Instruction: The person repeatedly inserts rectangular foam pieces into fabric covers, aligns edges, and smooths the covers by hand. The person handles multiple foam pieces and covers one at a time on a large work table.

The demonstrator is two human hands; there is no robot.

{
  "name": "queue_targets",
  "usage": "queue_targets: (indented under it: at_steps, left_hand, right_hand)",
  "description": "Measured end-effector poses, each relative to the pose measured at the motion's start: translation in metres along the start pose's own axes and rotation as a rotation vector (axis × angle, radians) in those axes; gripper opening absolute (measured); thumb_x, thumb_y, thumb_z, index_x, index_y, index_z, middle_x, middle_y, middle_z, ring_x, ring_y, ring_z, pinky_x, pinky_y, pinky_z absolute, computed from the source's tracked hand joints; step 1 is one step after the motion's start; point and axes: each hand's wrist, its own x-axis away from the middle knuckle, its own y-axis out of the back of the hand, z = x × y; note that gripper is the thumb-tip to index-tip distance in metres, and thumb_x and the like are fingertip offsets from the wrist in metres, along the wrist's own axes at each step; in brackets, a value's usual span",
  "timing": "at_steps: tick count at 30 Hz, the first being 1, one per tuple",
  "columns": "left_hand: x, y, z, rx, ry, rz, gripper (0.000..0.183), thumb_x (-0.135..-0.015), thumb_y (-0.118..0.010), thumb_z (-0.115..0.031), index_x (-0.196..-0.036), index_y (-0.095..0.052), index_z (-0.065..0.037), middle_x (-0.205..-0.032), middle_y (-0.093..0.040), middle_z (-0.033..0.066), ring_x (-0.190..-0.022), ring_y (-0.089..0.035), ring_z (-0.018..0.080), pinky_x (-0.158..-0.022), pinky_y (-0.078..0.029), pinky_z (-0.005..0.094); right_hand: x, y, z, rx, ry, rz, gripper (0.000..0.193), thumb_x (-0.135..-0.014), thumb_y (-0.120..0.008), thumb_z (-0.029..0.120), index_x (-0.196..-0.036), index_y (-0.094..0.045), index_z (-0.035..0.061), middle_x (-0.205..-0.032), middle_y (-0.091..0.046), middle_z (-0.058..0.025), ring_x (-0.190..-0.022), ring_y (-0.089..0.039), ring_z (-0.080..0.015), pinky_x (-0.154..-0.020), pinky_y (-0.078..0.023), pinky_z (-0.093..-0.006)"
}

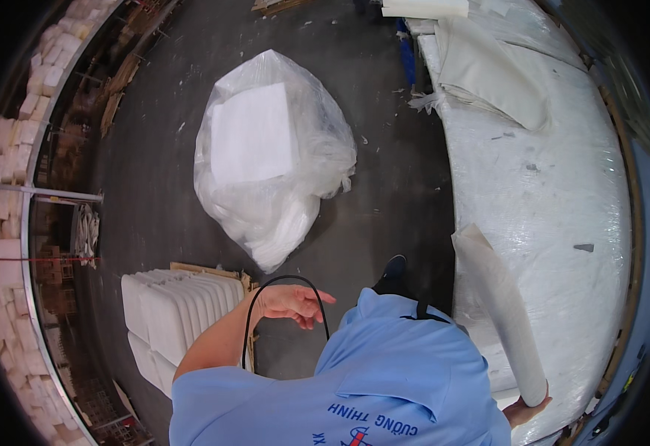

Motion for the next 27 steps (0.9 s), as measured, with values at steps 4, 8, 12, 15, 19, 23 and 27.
queue_targets:
  at_steps: [4,8,12,15,19,23,27]
  left_hand:
    - [-0.017,-0.019,0.016,-0.031,0.022,0.019,0.051,-0.096,-0.079,-0.020,-0.141,-0.063,-0.002,-0.116,-0.076,0.0044,-0.108,-0.071,0.0188,-0.095,-0.055,0.0346]
    - [-0.028,-0.048,0.047,-0.079,0.094,0.016,0.044,-0.096,-0.079,-0.018,-0.135,-0.067,-0.002,-0.121,-0.075,0.0039,-0.111,-0.070,0.0169,-0.100,-0.054,0.0355]
    - [-0.034,-0.076,0.083,-0.037,0.102,-0.039,0.048,-0.097,-0.078,-0.022,-0.139,-0.064,-0.005,-0.127,-0.072,0.0026,-0.117,-0.066,0.0166,-0.104,-0.052,0.0362]
    - [-0.037,-0.092,0.077,-0.042,0.119,-0.036,0.052,-0.097,-0.078,-0.025,-0.142,-0.061,-0.006,-0.130,-0.070,0.0024,-0.119,-0.065,0.0177,-0.106,-0.051,0.0371]
    - [-0.036,-0.103,0.075,-0.114,0.220,-0.050,0.063,-0.094,-0.080,-0.029,-0.147,-0.057,-0.005,-0.135,-0.068,0.0059,-0.122,-0.064,0.0207,-0.107,-0.050,0.0393]
    - [-0.035,-0.105,0.093,-0.118,0.265,-0.066,0.069,-0.093,-0.080,-0.031,-0.151,-0.054,-0.004,-0.142,-0.065,0.0097,-0.128,-0.061,0.0236,-0.107,-0.050,0.0435]
    - [-0.024,-0.119,0.076,-0.180,0.234,-0.049,0.062,-0.093,-0.078,-0.032,-0.146,-0.059,-0.006,-0.139,-0.068,0.0153,-0.128,-0.065,0.0302,-0.105,-0.052,0.0448]
  right_hand:
    - [-0.009,-0.006,0.008,0.011,-0.008,0.008,0.063,-0.112,-0.031,0.054,-0.141,-0.060,0.0060,-0.145,-0.060,-0.0149,-0.142,-0.051,-0.0318,-0.122,-0.037,-0.0499]
    - [-0.021,0.000,0.005,0.061,0.017,0.048,0.064,-0.112,-0.028,0.052,-0.141,-0.061,0.0056,-0.143,-0.061,-0.0145,-0.140,-0.052,-0.0320,-0.121,-0.036,-0.0489]
    - [-0.022,0.003,-0.001,0.072,0.056,0.114,0.064,-0.112,-0.027,0.053,-0.139,-0.061,0.0063,-0.142,-0.061,-0.0144,-0.139,-0.052,-0.0300,-0.118,-0.037,-0.0478]
    - [-0.015,0.001,-0.001,0.075,0.029,0.116,0.064,-0.111,-0.027,0.054,-0.138,-0.061,0.0068,-0.140,-0.062,-0.0141,-0.138,-0.053,-0.0294,-0.117,-0.037,-0.0466]
    - [-0.010,-0.005,0.002,0.066,0.005,0.128,0.065,-0.110,-0.027,0.055,-0.137,-0.062,0.0069,-0.138,-0.062,-0.0137,-0.136,-0.054,-0.0296,-0.116,-0.037,-0.0455]
    - [-0.006,0.002,0.000,0.077,0.001,0.189,0.066,-0.110,-0.027,0.056,-0.137,-0.062,0.0063,-0.136,-0.063,-0.0131,-0.133,-0.055,-0.0285,-0.115,-0.038,-0.0444]
    - [-0.001,0.009,-0.008,0.067,0.020,0.231,0.067,-0.110,-0.027,0.057,-0.136,-0.062,0.0048,-0.134,-0.063,-0.0128,-0.130,-0.056,-0.0276,-0.113,-0.039,-0.0434]
